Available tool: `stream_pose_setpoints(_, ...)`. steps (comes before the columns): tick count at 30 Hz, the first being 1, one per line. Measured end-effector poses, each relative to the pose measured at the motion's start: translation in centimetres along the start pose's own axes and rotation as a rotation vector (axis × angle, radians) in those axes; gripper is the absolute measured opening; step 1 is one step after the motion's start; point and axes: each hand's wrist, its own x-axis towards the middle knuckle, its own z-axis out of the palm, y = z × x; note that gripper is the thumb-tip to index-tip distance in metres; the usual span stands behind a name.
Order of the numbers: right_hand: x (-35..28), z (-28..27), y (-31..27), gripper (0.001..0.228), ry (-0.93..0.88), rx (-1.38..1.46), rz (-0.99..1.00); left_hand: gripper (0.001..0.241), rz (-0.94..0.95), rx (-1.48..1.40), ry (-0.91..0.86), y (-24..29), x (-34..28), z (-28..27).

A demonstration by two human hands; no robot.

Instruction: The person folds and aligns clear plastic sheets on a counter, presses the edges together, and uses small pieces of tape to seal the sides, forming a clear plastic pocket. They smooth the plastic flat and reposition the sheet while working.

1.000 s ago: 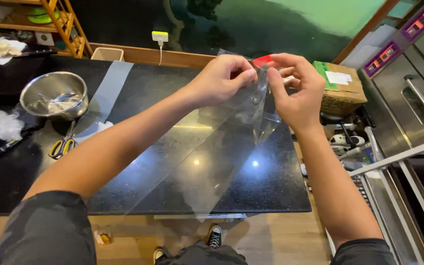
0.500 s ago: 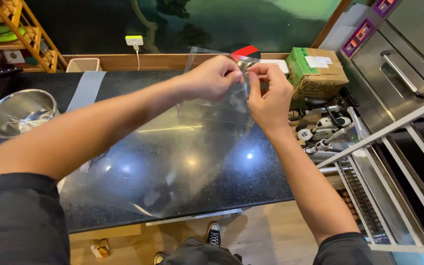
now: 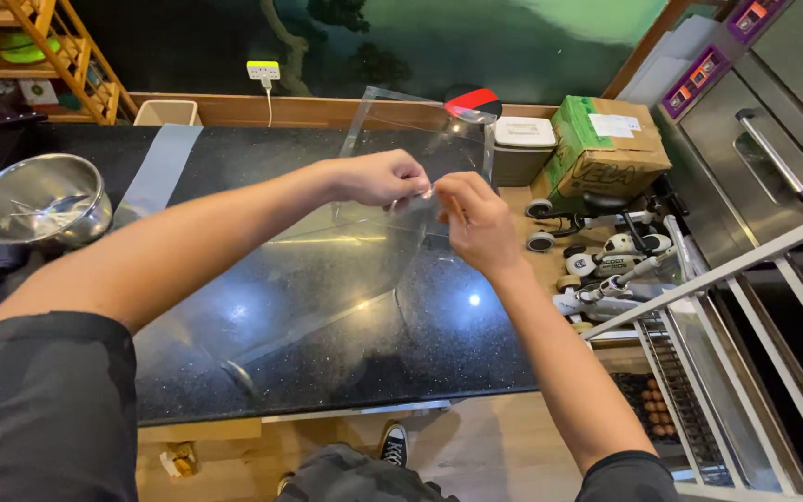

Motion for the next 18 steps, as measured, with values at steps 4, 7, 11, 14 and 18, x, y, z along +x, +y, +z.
stream_pose_setpoints(4,0.2,-0.7,1.5,0.030,-0.093,0.000,-0.087,0.034,-0.049,-0.009,-0.007,0.1,-0.3,0.0)
stream_pose_setpoints(7,0.2,-0.8,2.3,0.041,-0.157,-0.010,-0.161,0.034,-0.003,-0.015,-0.009,-0.7,-0.2,0.0)
stream_pose_setpoints(11,0.0,-0.3,3.7,0.043,-0.149,0.009,-0.183,0.037,0.058,-0.058,-0.022,-1.1,0.0,-0.1)
stream_pose_setpoints(14,-0.4,0.2,4.5,0.043,-0.118,0.042,-0.173,0.036,0.058,-0.110,-0.026,-1.4,0.3,0.1)
stream_pose_setpoints(18,-0.9,1.2,5.6,0.044,-0.069,0.106,-0.134,0.036,0.063,-0.140,-0.014,-1.7,0.0,0.2)
